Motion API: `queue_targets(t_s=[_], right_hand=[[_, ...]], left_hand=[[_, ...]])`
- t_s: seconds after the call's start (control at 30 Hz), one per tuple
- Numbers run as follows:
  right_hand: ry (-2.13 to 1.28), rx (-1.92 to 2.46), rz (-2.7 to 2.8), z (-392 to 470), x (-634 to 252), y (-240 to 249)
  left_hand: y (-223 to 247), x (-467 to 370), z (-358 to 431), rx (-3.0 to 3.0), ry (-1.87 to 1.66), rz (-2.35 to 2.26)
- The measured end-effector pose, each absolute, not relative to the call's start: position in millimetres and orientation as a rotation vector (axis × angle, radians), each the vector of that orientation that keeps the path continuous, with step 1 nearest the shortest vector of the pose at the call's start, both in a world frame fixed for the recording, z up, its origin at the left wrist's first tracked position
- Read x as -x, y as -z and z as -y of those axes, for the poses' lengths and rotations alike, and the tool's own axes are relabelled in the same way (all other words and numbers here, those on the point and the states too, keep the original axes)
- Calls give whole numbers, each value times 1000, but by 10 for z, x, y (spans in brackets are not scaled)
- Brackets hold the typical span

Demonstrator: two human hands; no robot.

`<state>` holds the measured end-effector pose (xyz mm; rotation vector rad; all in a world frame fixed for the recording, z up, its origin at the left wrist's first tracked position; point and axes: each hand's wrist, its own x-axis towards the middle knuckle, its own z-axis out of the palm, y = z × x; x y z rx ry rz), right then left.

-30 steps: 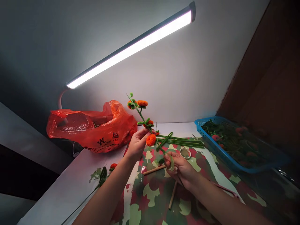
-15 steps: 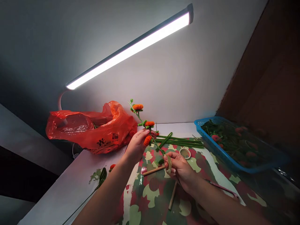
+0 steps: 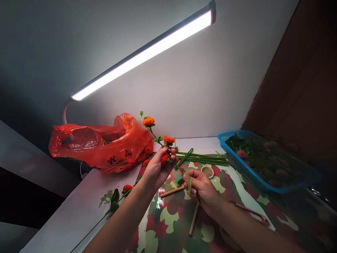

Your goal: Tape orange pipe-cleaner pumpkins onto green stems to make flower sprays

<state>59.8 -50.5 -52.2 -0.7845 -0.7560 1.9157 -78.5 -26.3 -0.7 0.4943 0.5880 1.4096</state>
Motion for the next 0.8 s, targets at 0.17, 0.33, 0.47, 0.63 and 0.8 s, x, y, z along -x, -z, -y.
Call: queue_targets(t_s=[0.17,0.33,0.47,0.63,0.8], right_hand=[[-1921,749,716,476,-626,515],[-1766,732,758,388,-656,507],[-1560,795,839,338,-671,519],[-1451,842,949,362,-661,536],[-1594,794,802,429,-631,505]], left_hand=[[37,845,237,-614,-1241,-627],[276,653,262,-755,-1314,-585],[496,498,272,-883,-1405,-765],[555,523,245,-849,-1433,-890],[509,534,275,-982,-1458,-905]])
